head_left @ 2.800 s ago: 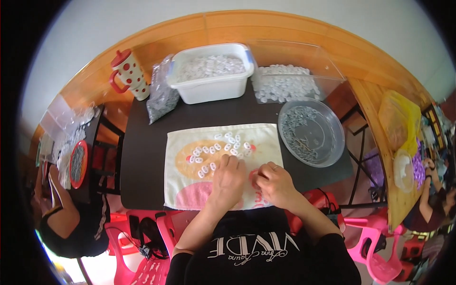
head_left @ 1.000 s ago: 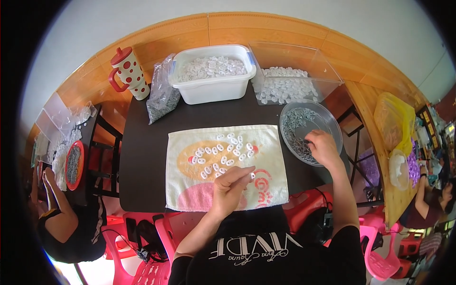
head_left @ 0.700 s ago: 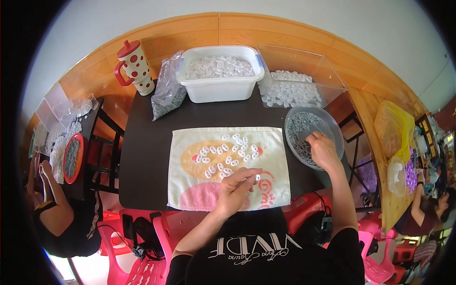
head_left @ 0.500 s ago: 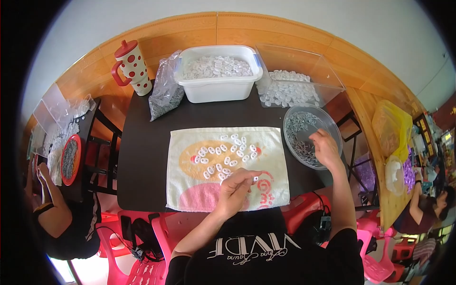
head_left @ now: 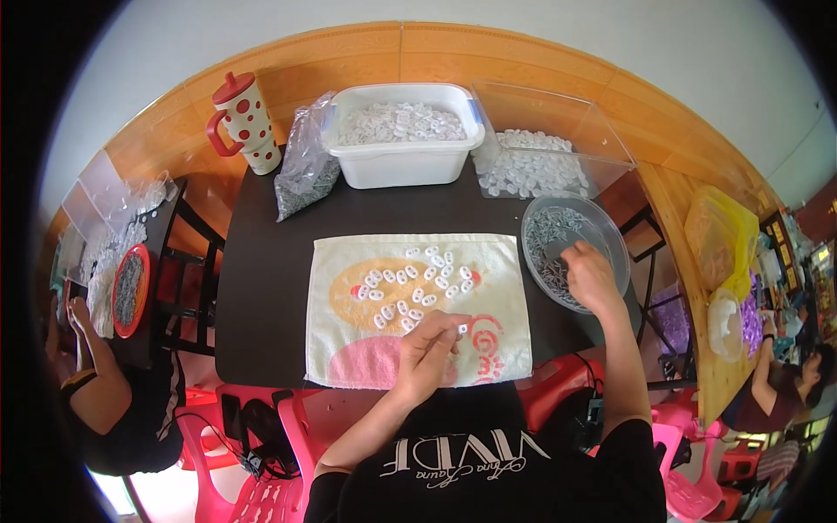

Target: Assembling small white plastic components by inserting metal rings into them.

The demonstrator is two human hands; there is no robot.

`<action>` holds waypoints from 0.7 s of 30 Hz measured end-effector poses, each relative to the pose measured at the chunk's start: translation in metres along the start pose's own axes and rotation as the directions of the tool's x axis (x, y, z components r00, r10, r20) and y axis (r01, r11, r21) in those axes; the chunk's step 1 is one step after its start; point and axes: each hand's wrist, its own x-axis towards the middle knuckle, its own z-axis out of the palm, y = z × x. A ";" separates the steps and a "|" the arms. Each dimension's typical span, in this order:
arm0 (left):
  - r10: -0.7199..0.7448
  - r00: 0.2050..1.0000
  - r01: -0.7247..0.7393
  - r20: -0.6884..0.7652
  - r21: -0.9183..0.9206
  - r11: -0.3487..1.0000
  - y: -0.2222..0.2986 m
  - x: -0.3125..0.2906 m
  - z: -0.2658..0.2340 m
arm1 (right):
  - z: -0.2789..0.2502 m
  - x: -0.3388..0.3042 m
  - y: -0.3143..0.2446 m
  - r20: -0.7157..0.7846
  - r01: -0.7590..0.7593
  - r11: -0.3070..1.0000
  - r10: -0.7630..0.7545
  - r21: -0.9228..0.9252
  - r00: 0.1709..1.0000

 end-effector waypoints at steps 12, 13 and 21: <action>-0.084 0.996 0.068 -0.040 -0.301 0.951 -0.004 -0.003 -0.004 | -0.025 -0.018 -0.154 -0.058 0.049 0.130 0.071 0.990 0.996; -0.136 0.990 0.121 -0.029 -0.294 0.948 0.002 -0.002 -0.003 | -0.025 -0.017 -0.159 -0.152 0.135 0.230 0.058 0.964 0.987; -0.107 0.994 0.104 -0.008 -0.197 0.975 -0.003 -0.004 -0.005 | -0.011 -0.023 -0.170 -0.184 0.137 0.300 0.136 0.944 0.974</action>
